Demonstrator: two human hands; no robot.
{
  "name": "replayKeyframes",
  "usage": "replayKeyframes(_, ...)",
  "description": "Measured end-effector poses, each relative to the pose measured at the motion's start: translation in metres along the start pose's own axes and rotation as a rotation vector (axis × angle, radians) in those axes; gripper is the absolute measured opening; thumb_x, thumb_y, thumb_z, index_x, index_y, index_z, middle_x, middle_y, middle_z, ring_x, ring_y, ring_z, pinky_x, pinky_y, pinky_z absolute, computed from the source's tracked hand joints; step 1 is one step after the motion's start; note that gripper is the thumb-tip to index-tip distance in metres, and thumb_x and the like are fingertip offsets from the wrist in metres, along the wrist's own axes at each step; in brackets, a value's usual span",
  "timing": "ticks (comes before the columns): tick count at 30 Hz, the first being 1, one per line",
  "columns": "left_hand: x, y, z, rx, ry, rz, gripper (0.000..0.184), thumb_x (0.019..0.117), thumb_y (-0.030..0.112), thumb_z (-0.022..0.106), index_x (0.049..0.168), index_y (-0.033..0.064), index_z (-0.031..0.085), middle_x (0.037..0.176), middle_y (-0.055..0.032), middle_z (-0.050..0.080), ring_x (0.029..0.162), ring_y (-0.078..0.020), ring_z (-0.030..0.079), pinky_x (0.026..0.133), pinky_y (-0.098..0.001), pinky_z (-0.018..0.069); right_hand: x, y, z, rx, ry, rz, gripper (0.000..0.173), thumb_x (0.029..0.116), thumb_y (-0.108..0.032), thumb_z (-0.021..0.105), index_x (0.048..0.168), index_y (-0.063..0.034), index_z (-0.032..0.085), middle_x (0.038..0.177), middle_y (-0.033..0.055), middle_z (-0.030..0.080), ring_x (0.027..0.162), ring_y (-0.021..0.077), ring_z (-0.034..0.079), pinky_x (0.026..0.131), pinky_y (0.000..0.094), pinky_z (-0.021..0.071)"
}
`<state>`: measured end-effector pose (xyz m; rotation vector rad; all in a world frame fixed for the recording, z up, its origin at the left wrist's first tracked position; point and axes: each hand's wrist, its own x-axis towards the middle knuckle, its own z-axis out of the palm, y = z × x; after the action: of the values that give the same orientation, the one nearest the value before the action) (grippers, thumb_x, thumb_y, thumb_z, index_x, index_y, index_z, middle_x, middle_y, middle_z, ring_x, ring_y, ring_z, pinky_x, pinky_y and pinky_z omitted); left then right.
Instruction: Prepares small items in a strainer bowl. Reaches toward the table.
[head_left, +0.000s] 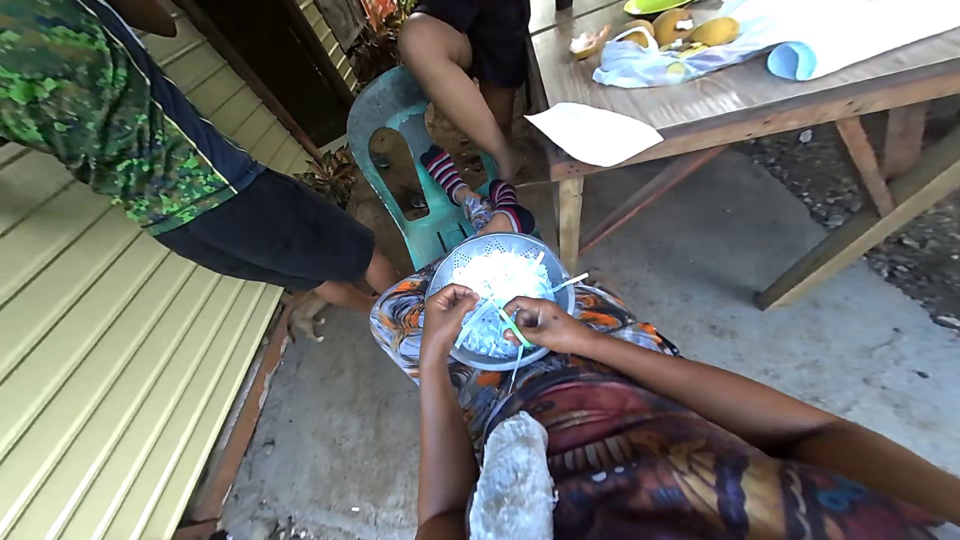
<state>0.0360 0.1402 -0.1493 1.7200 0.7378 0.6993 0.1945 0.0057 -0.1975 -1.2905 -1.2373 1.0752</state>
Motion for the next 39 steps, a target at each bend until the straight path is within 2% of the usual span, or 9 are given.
replayKeyframes(4, -0.0013, 0.0019, -0.0028, -0.001, 0.006, 0.001, 0.013, 0.0912, -0.006, 0.062, 0.083, 0.0034, 0.065, 0.071, 0.0063, 0.063, 0.068, -0.0003, 0.060, 0.070, -0.0188, 0.0519, 0.0009, 0.0015, -0.0013, 0.072, 0.007, -0.018, 0.028, 0.0974, -0.014, 0.067, 0.119, 0.0020, 0.057, 0.079, -0.0027, 0.065, 0.068, 0.0008, 0.062, 0.069, 0.0192, 0.0532)
replayKeyframes(8, -0.0009, 0.0032, -0.0006, -0.009, 0.080, -0.004, 0.011, 0.0922, -0.006, 0.062, 0.085, 0.0018, 0.065, 0.071, 0.0052, 0.063, 0.069, -0.0004, 0.060, 0.071, -0.0187, 0.0519, -0.0003, 0.0032, -0.0016, -0.002, -0.055, -0.033, 0.040, 0.0957, -0.021, 0.069, 0.124, 0.0031, 0.055, 0.081, -0.0011, 0.063, 0.068, 0.0005, 0.058, 0.070, 0.0194, 0.0504)
replayKeyframes(11, -0.0005, 0.0034, 0.0013, -0.015, 0.077, -0.005, 0.011, 0.0917, -0.007, 0.063, 0.085, 0.0014, 0.065, 0.071, 0.0049, 0.063, 0.068, -0.0009, 0.060, 0.071, -0.0187, 0.0523, -0.0003, 0.0024, -0.0009, -0.060, -0.065, -0.023, 0.045, 0.0940, -0.025, 0.073, 0.126, 0.0017, 0.056, 0.080, -0.0022, 0.061, 0.067, -0.0006, 0.056, 0.068, 0.0182, 0.0487)
replayKeyframes(19, -0.0004, 0.0018, 0.0044, -0.003, 0.018, -0.002, 0.010, 0.0919, -0.006, 0.063, 0.086, 0.0011, 0.066, 0.072, 0.0048, 0.064, 0.069, -0.0010, 0.060, 0.071, -0.0195, 0.0525, -0.0010, 0.0025, -0.0009, -0.079, -0.033, -0.017, 0.042, 0.0947, -0.023, 0.072, 0.125, 0.0027, 0.057, 0.080, -0.0003, 0.061, 0.066, 0.0015, 0.056, 0.068, 0.0204, 0.0491)
replayKeyframes(26, -0.0013, 0.0013, 0.0010, -0.008, 0.029, 0.006, 0.012, 0.0909, -0.008, 0.062, 0.085, 0.0019, 0.066, 0.072, 0.0054, 0.063, 0.068, -0.0003, 0.060, 0.071, -0.0185, 0.0519, 0.0011, 0.0036, -0.0007, 0.020, 0.007, -0.013, 0.031, 0.0981, -0.015, 0.066, 0.122, 0.0033, 0.057, 0.079, -0.0017, 0.064, 0.067, 0.0009, 0.060, 0.069, 0.0193, 0.0514)
replayKeyframes(31, -0.0011, 0.0022, 0.0015, -0.005, 0.060, -0.011, 0.008, 0.0927, -0.006, 0.063, 0.088, 0.0004, 0.067, 0.074, 0.0049, 0.064, 0.069, -0.0003, 0.060, 0.071, -0.0186, 0.0523, -0.0002, 0.0061, -0.0025, -0.022, -0.066, -0.028, 0.042, 0.0971, -0.023, 0.067, 0.127, 0.0041, 0.054, 0.083, 0.0007, 0.063, 0.070, 0.0021, 0.059, 0.071, 0.0211, 0.0506)
replayKeyframes(39, -0.0011, 0.0026, 0.0025, 0.001, 0.015, -0.018, 0.010, 0.0915, -0.007, 0.065, 0.086, 0.0006, 0.067, 0.071, 0.0049, 0.064, 0.068, -0.0006, 0.060, 0.071, -0.0188, 0.0525, -0.0003, 0.0029, -0.0016, -0.061, -0.056, -0.016, 0.044, 0.0950, -0.022, 0.071, 0.128, 0.0028, 0.055, 0.082, -0.0006, 0.061, 0.068, 0.0003, 0.056, 0.069, 0.0187, 0.0491)
